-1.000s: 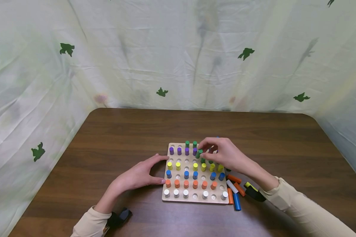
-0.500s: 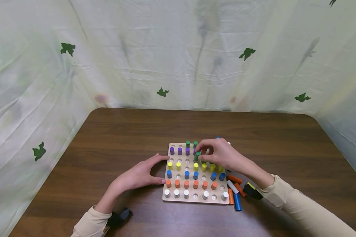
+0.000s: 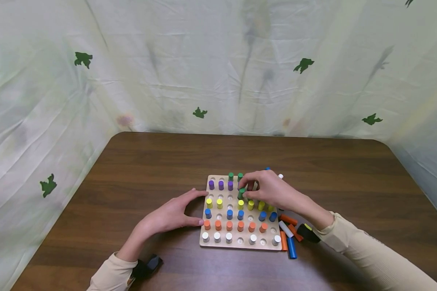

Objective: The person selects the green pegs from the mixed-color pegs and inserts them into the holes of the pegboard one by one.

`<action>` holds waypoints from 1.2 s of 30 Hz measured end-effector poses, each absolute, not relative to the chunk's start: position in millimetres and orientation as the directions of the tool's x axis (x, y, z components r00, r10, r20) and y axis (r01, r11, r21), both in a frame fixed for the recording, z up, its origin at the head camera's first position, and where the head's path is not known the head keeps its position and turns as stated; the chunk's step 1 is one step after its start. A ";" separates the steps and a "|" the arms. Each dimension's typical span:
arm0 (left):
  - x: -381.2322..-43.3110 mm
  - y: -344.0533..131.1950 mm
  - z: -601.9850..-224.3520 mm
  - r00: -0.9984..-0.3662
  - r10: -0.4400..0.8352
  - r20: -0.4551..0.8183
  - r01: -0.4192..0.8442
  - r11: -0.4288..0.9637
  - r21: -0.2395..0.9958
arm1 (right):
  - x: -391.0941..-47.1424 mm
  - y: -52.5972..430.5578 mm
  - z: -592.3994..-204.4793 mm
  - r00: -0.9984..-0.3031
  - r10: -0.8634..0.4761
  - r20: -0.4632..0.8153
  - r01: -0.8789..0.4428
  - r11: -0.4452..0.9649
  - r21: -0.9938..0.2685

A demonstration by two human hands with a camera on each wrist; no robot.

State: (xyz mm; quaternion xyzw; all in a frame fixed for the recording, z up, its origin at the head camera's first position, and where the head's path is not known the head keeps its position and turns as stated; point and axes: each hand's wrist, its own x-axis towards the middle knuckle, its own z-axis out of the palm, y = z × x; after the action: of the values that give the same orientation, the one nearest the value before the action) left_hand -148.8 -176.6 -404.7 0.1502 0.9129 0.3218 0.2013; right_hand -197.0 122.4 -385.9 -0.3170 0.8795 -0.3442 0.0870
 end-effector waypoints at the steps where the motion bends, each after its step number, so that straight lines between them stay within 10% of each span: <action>1: -148.8 -176.6 -404.6 -0.874 0.403 -0.271 0.144 0.748 0.648 | -197.0 122.0 -385.8 -0.782 -0.620 0.064 -0.499 0.561 -0.660; 36: -149.0 -176.6 -406.3 -0.875 0.403 -0.268 0.146 0.748 0.647 | -192.2 125.6 -381.6 -0.808 -0.586 0.063 -0.466 0.569 -0.677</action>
State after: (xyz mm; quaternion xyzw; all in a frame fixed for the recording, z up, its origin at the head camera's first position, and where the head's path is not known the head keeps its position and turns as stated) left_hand -149.0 -176.6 -406.3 0.1502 0.9134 0.3213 0.1997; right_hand -192.2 125.6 -381.6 -0.2984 0.8817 -0.3555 0.0843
